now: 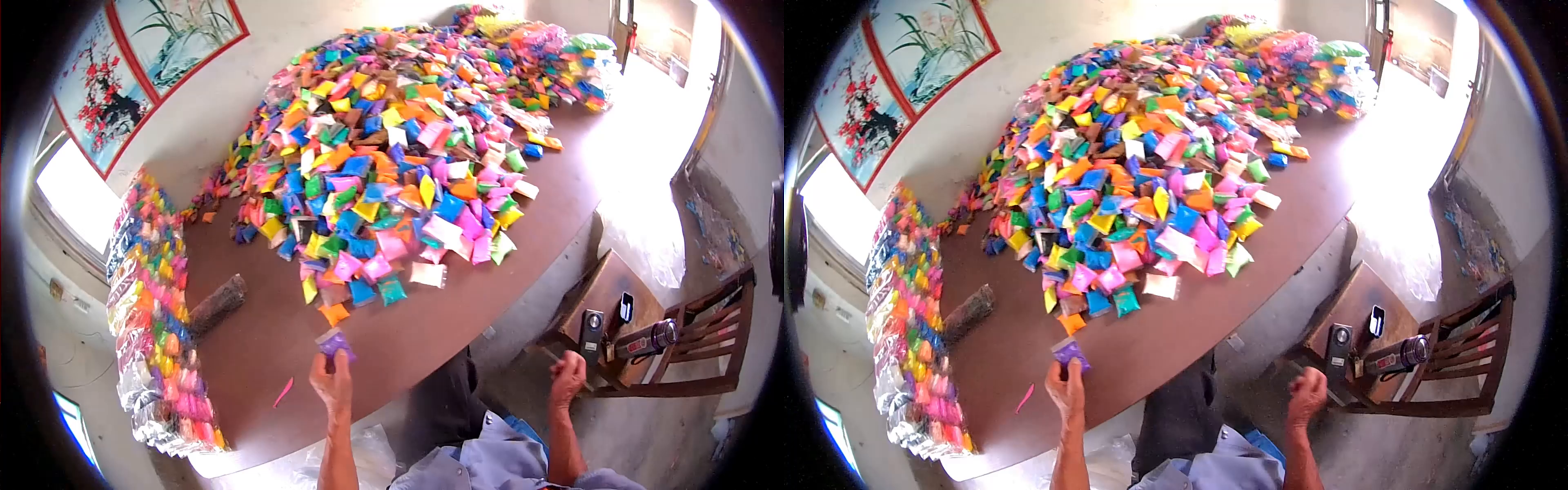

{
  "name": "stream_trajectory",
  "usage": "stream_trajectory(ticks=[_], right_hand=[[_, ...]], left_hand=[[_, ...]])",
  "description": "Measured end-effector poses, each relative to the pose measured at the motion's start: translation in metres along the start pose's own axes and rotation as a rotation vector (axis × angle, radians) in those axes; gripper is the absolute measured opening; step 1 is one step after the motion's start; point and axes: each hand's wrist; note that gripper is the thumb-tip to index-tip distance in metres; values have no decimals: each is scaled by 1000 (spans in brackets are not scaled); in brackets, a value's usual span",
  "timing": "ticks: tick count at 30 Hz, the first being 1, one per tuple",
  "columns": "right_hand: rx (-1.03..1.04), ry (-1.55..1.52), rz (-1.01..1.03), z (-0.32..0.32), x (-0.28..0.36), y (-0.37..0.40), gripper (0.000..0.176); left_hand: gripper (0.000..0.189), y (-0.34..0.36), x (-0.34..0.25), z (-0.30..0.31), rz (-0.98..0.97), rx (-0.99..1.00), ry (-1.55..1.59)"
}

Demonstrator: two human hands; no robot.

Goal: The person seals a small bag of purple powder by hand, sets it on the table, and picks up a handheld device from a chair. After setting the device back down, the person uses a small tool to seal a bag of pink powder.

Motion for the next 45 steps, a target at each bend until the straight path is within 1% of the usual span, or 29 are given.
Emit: stream_trajectory(ticks=[1, 2, 3, 4, 5, 7, 8, 9, 11, 12, 13, 14, 15, 17, 19, 20, 22, 24, 26, 28, 30, 31, 33, 34, 36, 40, 41, 43, 45], right_hand=[[126, 69, 99, -39, 31, 29, 19], [277, 182, 302, -64, 37, 42, 17], [427, 300, 508, -87, 44, 53, 17], [590, 376, 625, -117, 72, 73, 19], [757, 453, 740, -143, 95, 98, 22], [1041, 366, 304, -189, 92, 134, 22], [1100, 326, 205, -208, 88, 153, 21], [1152, 287, 103, -224, 82, 169, 20], [1196, 272, 104, -249, 64, 186, 21], [1243, 259, 87, -258, 58, 190, 23], [1240, 271, 94, -265, 54, 190, 23], [1250, 325, 161, -271, 52, 191, 21], [1263, 378, 223, -277, 49, 193, 20], [1253, 425, 254, -282, 42, 195, 20], [1229, 437, 301, -286, 36, 196, 20], [1231, 442, 297, -286, 34, 197, 20], [1141, 414, 307, -281, 30, 196, 20], [1120, 374, 282, -282, 28, 188, 17], [1101, 333, 250, -282, 27, 186, 15], [1022, 276, 258, -283, 30, 188, 14], [1012, 288, 281, -283, 28, 188, 14], [999, 291, 308, -283, 27, 189, 13], [1001, 287, 279, -284, 27, 190, 14], [999, 281, 257, -285, 28, 191, 14], [1013, 299, 281, -286, 31, 193, 14], [1034, 362, 354, -283, 31, 193, 14], [1040, 369, 348, -283, 28, 192, 14], [997, 247, 223, -282, 22, 187, 15], [971, 257, 257, -286, 28, 194, 16]], left_hand=[[23, -1, -8, -3, -6, -9, 8], [22, -1, -23, -3, 11, 46, 64], [21, -1, -39, -4, 30, 99, 123], [22, -3, -58, -4, 46, 143, 215], [22, -1, -59, -5, 46, 129, 229], [27, -2, -60, -4, 70, 313, 354], [27, -3, -66, 0, 62, 298, 362], [27, -2, -76, 5, 59, 333, 377], [27, -6, -76, 12, 55, 371, 409], [25, -8, -65, 19, 116, 364, 397], [28, -10, -55, 24, 178, 357, 382], [29, -13, -48, 24, 192, 281, 413], [29, -14, -42, 23, 203, 278, 418], [28, -21, -34, 20, 141, 116, 451], [27, -24, -30, 22, 158, 124, 424], [26, -27, -22, 19, 151, 152, 389], [25, -28, -11, 14, 151, 186, 356], [22, -35, -10, 7, 64, 274, 404], [20, -39, -6, 0, 60, 317, 430], [19, -45, -5, -8, 50, 353, 456], [18, -49, -5, -15, 59, 412, 598], [18, -50, -3, -17, 68, 409, 595], [19, -54, 2, -19, -23, 438, 472], [19, -55, 6, -19, -19, 432, 476], [21, -55, 12, -22, -89, 412, 445], [22, -56, 10, -14, -83, 384, 453], [22, -57, 4, -14, -45, 418, 510], [22, -56, 1, -15, -1, 449, 570], [25, -53, 3, -17, 36, 526, 543]])
Point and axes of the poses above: each hand's wrist, its own y-axis away from the middle knuckle, its own z-axis out of the back of the hand, x = y × z, and after that the axes turned 10 degrees about -z, right-handed
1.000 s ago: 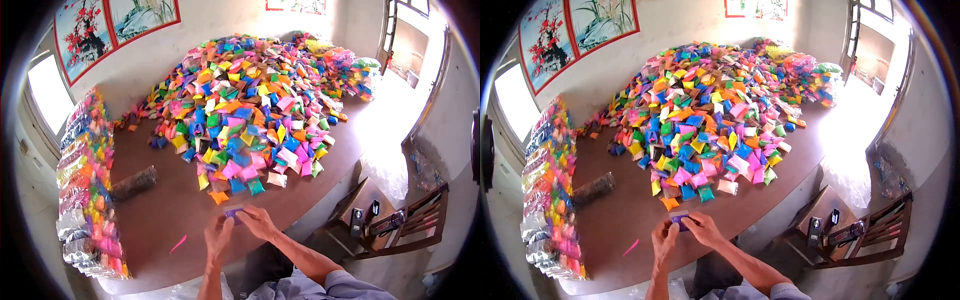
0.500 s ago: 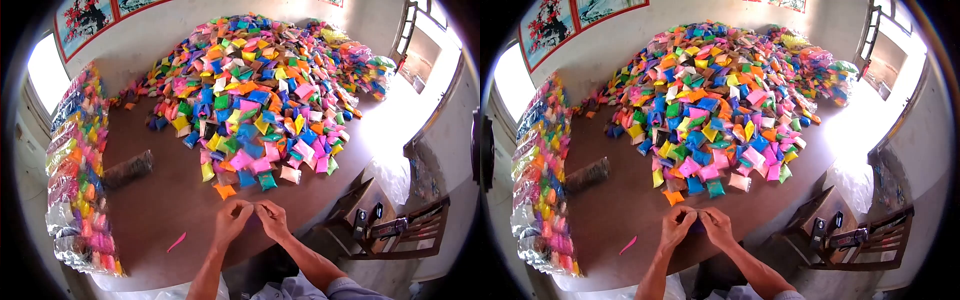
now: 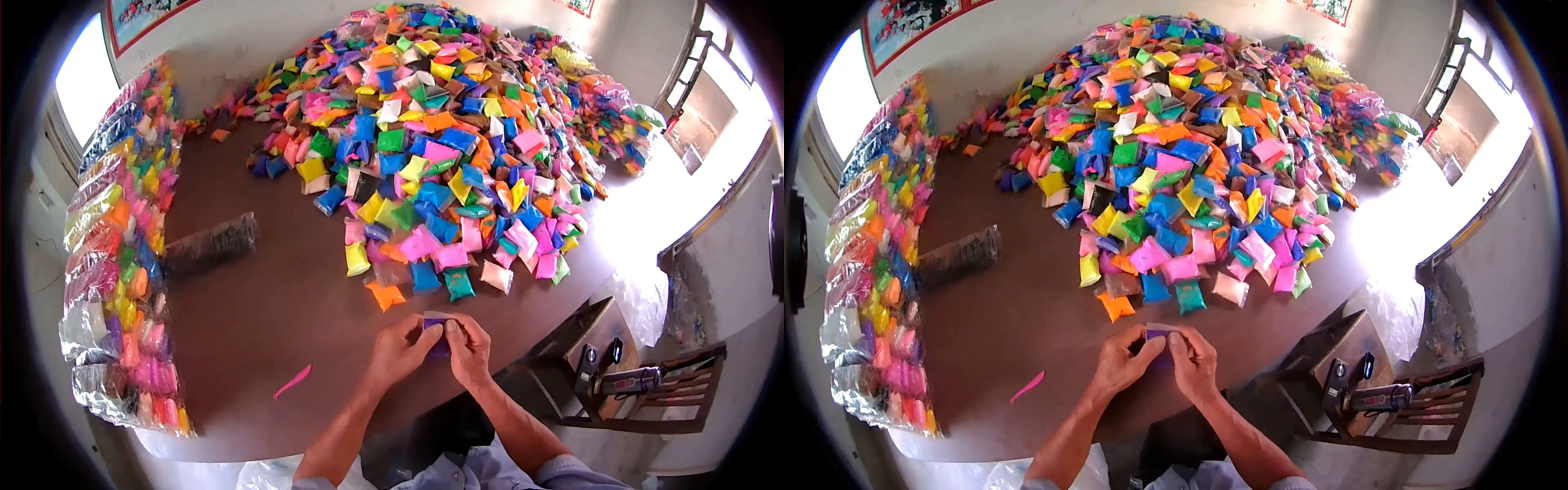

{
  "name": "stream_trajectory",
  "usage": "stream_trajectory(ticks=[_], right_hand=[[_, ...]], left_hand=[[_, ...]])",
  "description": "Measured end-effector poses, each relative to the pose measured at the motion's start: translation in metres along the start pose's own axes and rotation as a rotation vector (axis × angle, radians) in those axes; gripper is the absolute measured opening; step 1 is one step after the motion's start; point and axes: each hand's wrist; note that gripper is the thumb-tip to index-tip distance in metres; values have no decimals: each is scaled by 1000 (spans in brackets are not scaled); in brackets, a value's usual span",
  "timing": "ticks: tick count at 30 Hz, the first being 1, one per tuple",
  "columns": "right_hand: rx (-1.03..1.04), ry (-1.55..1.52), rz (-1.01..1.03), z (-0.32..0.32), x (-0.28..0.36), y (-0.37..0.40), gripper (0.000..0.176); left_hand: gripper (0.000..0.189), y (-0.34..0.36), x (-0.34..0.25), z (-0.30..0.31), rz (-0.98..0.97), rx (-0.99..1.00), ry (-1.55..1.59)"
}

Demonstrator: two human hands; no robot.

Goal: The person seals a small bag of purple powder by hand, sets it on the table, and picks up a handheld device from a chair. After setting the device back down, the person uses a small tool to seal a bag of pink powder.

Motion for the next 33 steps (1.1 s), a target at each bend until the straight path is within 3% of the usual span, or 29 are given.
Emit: stream_trajectory(ticks=[3, 7, 10, 13, 16, 28, 33], right_hand=[[-69, 72, 40, -3, -1, 0, 16], [-6, 144, 28, -4, -3, 1, 21], [-32, 140, 21, -3, -6, 1, 22], [-67, 109, -6, -3, -1, 2, 23], [-85, 95, -30, -4, -3, 2, 24], [-24, -9, -58, -1, -8, 1, 29], [-38, 28, -33, -2, -5, 1, 29]], left_hand=[[28, 0, 4, 1, -87, -30, -122], [31, -1, -4, 4, -79, -60, -101], [34, -1, -5, 1, -5, -35, -82], [37, -1, -1, -3, -59, -37, 5], [37, 2, 10, -1, -64, 56, -127], [26, -1, 3, -4, 21, 61, 11], [25, -2, 10, 0, 41, 125, -111]])
Point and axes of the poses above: each hand's wrist, its own y-axis away from the middle knuckle, its own z-axis out of the back of the hand, x = y × z, and after that the axes turned 10 degrees about -z, right-handed
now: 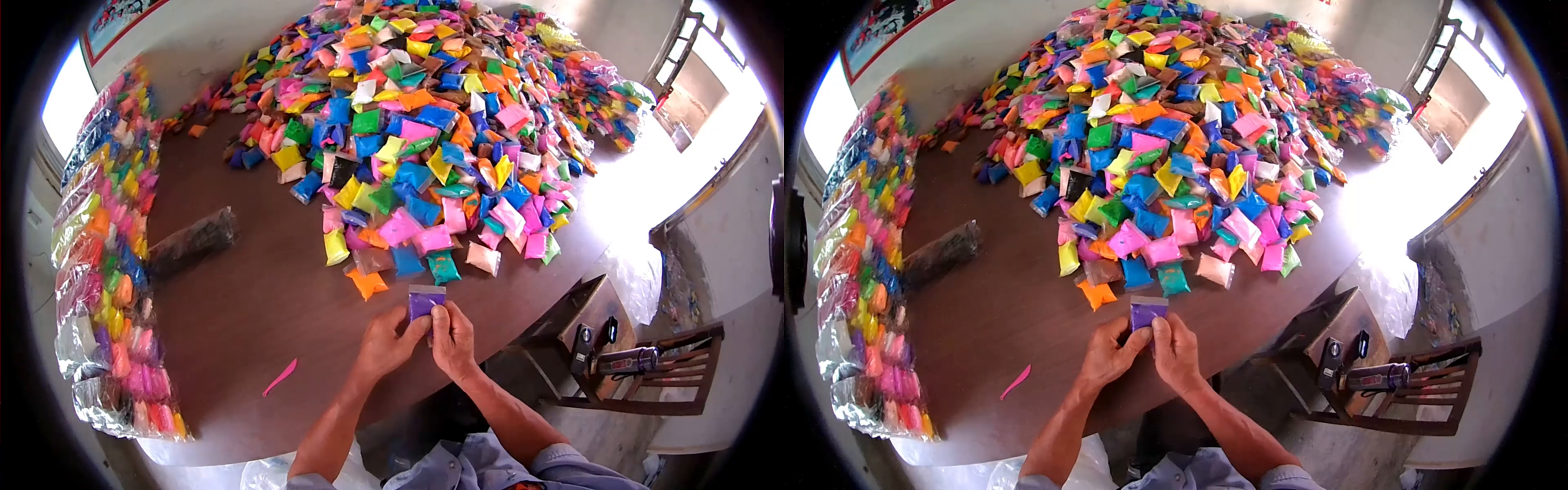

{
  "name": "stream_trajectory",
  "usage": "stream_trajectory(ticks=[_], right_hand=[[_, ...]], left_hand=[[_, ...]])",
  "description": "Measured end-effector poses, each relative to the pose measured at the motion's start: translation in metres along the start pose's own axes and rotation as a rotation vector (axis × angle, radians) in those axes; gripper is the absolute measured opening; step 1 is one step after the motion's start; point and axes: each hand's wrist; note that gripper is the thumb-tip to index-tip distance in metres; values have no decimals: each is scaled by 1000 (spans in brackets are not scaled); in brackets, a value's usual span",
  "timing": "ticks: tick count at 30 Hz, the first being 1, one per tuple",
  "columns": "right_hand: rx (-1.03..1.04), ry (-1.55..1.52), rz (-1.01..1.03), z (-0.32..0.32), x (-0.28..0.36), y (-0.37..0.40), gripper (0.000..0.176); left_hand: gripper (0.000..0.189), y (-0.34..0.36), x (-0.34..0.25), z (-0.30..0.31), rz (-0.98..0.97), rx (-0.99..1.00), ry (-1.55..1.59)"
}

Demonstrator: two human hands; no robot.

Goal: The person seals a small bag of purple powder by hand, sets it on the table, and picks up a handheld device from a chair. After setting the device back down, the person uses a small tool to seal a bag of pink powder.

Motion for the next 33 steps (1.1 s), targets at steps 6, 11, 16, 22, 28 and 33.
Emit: stream_trajectory(ticks=[6, 11, 16, 22, 28, 33], right_hand=[[-13, -19, -28, 1, -7, 0, 29], [-43, -59, -57, -1, 3, 0, 29], [24, -24, -49, 3, -3, 0, 24], [64, 52, 6, 5, -7, 0, 23], [48, 159, 47, 3, -4, -1, 27], [72, 9, -52, 3, -1, 1, 25]], left_hand=[[24, 0, -19, 6, 23, 76, -60], [32, 2, -4, 3, 12, 33, 43], [37, 2, -11, 4, 48, -54, 113], [34, 2, 1, 6, -34, -133, 41], [33, 1, -6, 8, -59, -164, 15], [32, -1, -16, 5, 38, -176, 118]])
Point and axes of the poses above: each hand's wrist, its own y-axis away from the middle knuckle, its own z-axis out of the back of the hand, x = y × z, and after that the axes turned 10 degrees about -z, right-handed
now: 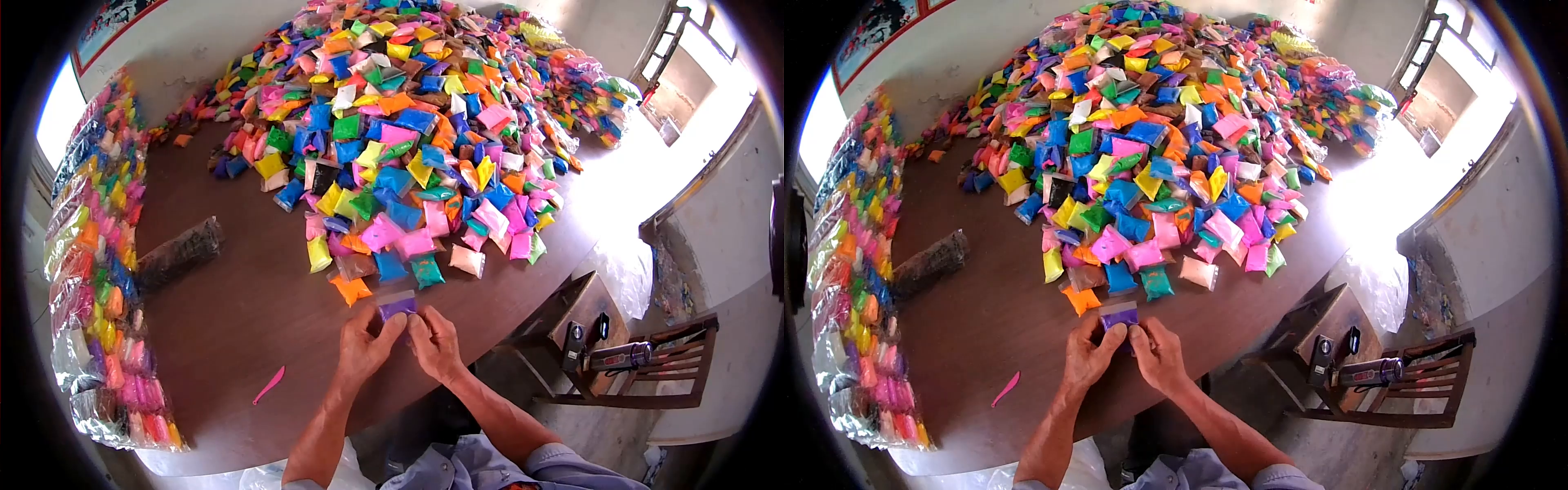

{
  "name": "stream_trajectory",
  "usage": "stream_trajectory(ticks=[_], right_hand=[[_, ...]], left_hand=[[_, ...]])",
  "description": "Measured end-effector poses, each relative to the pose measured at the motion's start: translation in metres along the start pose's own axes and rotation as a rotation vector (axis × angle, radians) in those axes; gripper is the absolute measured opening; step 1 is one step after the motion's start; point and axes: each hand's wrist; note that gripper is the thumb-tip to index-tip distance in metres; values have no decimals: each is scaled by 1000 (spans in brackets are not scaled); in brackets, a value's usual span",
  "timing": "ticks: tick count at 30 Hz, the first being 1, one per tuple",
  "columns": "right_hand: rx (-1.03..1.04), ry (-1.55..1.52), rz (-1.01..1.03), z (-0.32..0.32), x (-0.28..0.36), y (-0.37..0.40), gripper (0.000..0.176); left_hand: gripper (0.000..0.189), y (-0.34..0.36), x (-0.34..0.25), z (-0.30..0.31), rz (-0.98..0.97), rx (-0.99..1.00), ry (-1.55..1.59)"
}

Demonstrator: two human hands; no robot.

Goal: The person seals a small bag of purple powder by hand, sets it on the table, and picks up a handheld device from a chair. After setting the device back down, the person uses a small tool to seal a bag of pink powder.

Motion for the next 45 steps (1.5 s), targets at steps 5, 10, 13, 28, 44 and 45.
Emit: stream_trajectory(ticks=[5, 10, 13, 28, 44, 45], right_hand=[[15, 222, 139, 2, 7, 0, 21], [-13, -53, 15, -5, 14, 2, 17], [-56, 59, 143, 2, 2, -2, 16], [-51, 62, 136, 0, 0, -2, 9], [-116, -1, 96, -1, -1, -3, 15], [-121, -24, 115, -1, -3, -4, 16]], left_hand=[[26, 0, 12, 2, -39, -34, 114], [19, -1, 9, 3, -18, 32, 112], [16, 0, 6, 1, 79, 85, 111], [15, -1, 8, 1, 10, 76, 59], [25, -2, 6, 3, -13, 23, 96], [28, -2, 10, 4, -8, 33, 111]])
Point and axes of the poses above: each hand's wrist, its own y-axis away from the middle knuckle, its own z-axis out of the back of the hand, x = y × z, and after that the axes turned 10 degrees about -z, right-handed
